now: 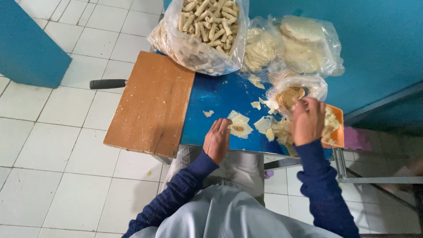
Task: The person sits at a small blue table and assembles snack rolls: they take flat dough pieces, spoon brown filling powder from a plastic bag onto a piece, fold or roll the dough over the filling, and place the finished roll into an orange container. Bags of finished rolled snacks and other dough pieces sit on the table.
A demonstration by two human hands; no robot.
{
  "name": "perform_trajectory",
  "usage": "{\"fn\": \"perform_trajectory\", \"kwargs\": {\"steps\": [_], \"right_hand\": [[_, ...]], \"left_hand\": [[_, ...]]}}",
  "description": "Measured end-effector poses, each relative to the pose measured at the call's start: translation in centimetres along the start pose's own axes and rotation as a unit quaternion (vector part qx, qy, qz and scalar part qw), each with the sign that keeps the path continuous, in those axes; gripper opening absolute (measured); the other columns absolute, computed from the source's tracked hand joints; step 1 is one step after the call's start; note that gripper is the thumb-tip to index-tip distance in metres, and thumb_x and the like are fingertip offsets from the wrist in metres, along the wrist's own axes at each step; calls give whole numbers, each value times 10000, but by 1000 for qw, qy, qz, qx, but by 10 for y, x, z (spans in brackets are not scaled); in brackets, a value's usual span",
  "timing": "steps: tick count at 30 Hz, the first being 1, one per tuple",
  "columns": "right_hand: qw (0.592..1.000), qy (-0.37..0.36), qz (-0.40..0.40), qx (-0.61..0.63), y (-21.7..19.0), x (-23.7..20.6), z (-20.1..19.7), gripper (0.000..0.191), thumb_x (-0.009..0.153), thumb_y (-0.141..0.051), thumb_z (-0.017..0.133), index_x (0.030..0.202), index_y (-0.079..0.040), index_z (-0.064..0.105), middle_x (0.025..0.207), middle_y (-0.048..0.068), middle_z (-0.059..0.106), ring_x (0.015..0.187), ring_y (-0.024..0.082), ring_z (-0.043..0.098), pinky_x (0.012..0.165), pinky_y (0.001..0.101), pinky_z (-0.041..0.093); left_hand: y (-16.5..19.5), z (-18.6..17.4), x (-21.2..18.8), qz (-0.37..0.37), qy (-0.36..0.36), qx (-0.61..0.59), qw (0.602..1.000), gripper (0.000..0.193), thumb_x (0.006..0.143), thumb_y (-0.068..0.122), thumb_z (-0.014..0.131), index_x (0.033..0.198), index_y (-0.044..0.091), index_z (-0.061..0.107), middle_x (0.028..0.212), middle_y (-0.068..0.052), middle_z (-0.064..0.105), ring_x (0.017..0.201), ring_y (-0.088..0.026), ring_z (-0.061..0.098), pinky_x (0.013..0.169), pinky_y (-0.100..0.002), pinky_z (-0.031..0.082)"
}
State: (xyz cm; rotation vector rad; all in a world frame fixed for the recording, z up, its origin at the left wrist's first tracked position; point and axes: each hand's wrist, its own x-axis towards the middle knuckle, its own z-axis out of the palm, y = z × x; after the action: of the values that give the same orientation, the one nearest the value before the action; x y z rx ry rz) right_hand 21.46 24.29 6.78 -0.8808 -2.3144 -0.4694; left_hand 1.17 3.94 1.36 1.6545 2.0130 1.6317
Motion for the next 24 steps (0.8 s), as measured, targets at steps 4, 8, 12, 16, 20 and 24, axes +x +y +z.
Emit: {"fn": "perform_trajectory", "kwargs": {"steps": [4, 8, 12, 16, 20, 24], "right_hand": [[959, -121, 11, 255, -69, -33, -6, 135, 860, -98, 745, 995, -112, 736, 956, 73, 633, 966, 296, 606, 839, 441, 488], [969, -72, 1, 236, -95, -40, -8, 190, 822, -109, 765, 1003, -87, 712, 954, 95, 631, 943, 353, 598, 828, 463, 476], [964, -66, 29, 256, -100, -38, -5, 125, 867, -97, 764, 966, -84, 689, 920, 93, 643, 916, 340, 610, 809, 446, 485], [942, -85, 83, 314, -104, -43, -5, 102, 909, -76, 731, 997, -60, 683, 929, 94, 683, 868, 300, 661, 756, 403, 520], [936, -57, 69, 341, -107, -46, -3, 162, 941, -60, 692, 1102, -62, 704, 1029, 111, 715, 938, 313, 687, 784, 398, 543], [923, -69, 68, 373, -112, -49, -2, 227, 966, -42, 655, 1181, -84, 717, 1085, 114, 726, 961, 307, 700, 801, 395, 556]], "left_hand": [[0, 1, 1, -10, -3, -17, 1000, 253, 898, -24, 604, 1145, 26, 577, 1074, -162, 619, 1005, -399, 599, 821, -469, 506], [-2, 2, -1, -8, -7, -16, 1000, 253, 899, -21, 606, 1147, 23, 582, 1086, -167, 615, 1021, -408, 588, 846, -474, 499], [-2, 1, 0, 13, -2, -14, 1000, 261, 897, -23, 597, 1154, 16, 576, 1104, -173, 611, 1021, -407, 584, 856, -474, 497], [0, 1, 0, 7, -9, -22, 1000, 255, 903, -16, 600, 1154, 16, 575, 1093, -171, 606, 1021, -406, 586, 848, -473, 498], [0, 3, 1, 7, -22, -24, 999, 252, 904, -17, 599, 1153, 15, 577, 1084, -176, 605, 1015, -412, 583, 850, -479, 491], [-3, 7, 6, 11, -39, -32, 999, 252, 913, -15, 594, 1161, 18, 571, 1080, -182, 607, 1036, -423, 581, 866, -483, 488]]}}
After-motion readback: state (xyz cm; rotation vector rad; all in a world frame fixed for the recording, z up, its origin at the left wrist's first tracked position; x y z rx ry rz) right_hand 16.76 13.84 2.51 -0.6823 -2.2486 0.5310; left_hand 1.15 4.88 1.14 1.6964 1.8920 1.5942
